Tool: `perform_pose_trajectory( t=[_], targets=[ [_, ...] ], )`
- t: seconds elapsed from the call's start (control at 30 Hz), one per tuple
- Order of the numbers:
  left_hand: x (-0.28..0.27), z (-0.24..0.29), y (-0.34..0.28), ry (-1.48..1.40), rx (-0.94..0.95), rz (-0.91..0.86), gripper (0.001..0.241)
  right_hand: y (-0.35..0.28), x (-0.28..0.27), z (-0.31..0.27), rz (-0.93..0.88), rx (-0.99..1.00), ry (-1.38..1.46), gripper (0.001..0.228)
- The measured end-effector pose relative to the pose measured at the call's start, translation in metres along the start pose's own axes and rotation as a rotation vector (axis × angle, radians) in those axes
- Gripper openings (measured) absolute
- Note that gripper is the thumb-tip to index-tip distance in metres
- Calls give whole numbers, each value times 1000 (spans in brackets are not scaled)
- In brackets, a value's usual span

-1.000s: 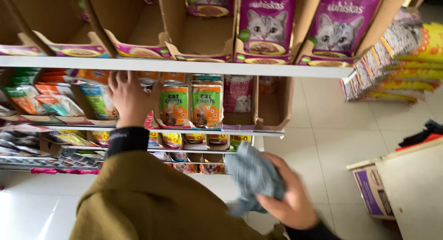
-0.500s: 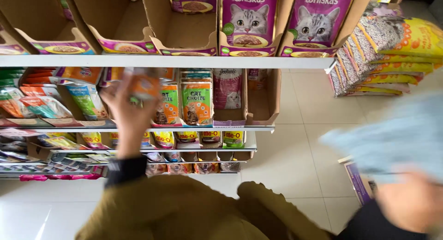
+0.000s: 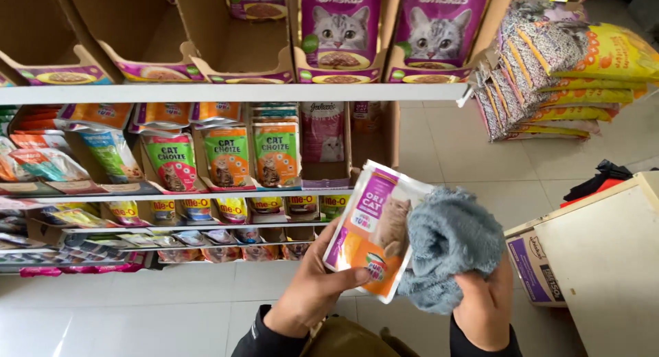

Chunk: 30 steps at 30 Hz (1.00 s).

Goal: Wiping dust off cat food pouches and organizing them on the grocery store shelves.

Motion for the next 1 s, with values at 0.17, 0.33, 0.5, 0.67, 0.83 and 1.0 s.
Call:
perform_pose_trajectory(
  t=[0.17,0.33,0.5,0.67,0.83,1.0],
  targets=[
    [23,-12,1,67,36,-202,61,-2,19,-5,-355,-579,-559,76],
    [19,-19,20,0,50,-61,59,-25,39,2,-488,-805,-1063,37],
    [-4,-23,24,-212,12,72,83,-24,38,16,-649,-838,-962,33],
    [9,-50,18,-72,42,41,76,35,36,-6,-335,-863,-1028,25],
    [9,-33,17,55,-74,334,75,4,42,21,-427,-848,-958,31],
    [3,-25,27,-133,160,95,75,-19,39,25,-526,-820,-845,18]
  ],
)
Point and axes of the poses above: each hand's wrist, its own y-axis towards the middle knuckle, its own x-axis out of the palm, z = x × y, the point moved 3 cm from there along y, towards the middle knuckle, and after that the axes turned 1 degree about -x, right-handed, at the moved point
